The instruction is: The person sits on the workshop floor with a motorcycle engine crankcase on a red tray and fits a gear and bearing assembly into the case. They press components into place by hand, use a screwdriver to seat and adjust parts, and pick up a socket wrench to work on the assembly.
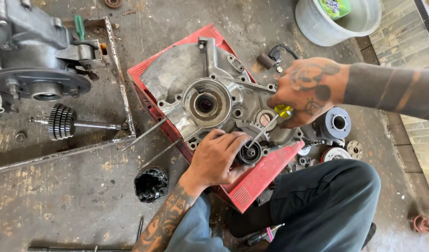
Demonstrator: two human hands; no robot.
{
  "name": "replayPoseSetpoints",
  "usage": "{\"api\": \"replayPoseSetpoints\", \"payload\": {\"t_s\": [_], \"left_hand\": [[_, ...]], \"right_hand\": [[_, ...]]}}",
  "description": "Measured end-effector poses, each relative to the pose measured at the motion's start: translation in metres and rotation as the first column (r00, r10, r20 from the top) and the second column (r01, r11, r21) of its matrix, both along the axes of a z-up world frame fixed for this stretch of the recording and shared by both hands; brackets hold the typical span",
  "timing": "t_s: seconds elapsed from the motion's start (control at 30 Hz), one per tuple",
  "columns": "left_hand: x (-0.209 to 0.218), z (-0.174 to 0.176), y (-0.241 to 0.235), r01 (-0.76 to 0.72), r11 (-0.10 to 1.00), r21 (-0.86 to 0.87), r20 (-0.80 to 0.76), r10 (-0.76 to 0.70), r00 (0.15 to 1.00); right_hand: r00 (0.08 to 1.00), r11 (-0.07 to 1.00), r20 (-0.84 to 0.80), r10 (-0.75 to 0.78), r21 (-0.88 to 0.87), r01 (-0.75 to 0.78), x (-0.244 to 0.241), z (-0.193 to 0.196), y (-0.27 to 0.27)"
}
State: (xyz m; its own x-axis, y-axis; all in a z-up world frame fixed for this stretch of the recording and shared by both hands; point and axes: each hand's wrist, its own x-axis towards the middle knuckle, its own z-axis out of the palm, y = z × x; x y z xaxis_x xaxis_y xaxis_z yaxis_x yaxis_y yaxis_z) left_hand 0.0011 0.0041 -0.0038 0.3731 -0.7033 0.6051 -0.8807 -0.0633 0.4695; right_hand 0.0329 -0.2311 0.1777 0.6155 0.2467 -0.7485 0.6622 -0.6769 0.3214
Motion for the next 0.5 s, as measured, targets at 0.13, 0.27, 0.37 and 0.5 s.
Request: {"api": "replayPoseSetpoints", "payload": {"t_s": [0.13,0.27,0.37,0.5], "left_hand": [[0.000,0.007,0.002,0.010,1.000,-0.023,-0.064,-0.011,0.998],[0.001,0.005,0.001,0.030,1.000,-0.005,-0.062,-0.031,0.998],[0.001,0.006,0.001,0.031,0.999,0.014,-0.065,-0.030,0.997],[-0.001,0.006,0.002,0.046,0.998,0.033,-0.073,-0.043,0.996]], "right_hand": [[0.999,0.996,-0.013,0.034,0.079,-0.033,0.008,-0.010,-0.011],[0.997,0.990,-0.027,0.066,0.128,-0.062,0.010,-0.014,-0.015],[0.992,0.980,0.013,0.128,0.150,-0.128,0.004,-0.010,-0.013],[0.993,0.987,0.002,0.118,0.110,-0.118,-0.010,-0.001,-0.002]]}}
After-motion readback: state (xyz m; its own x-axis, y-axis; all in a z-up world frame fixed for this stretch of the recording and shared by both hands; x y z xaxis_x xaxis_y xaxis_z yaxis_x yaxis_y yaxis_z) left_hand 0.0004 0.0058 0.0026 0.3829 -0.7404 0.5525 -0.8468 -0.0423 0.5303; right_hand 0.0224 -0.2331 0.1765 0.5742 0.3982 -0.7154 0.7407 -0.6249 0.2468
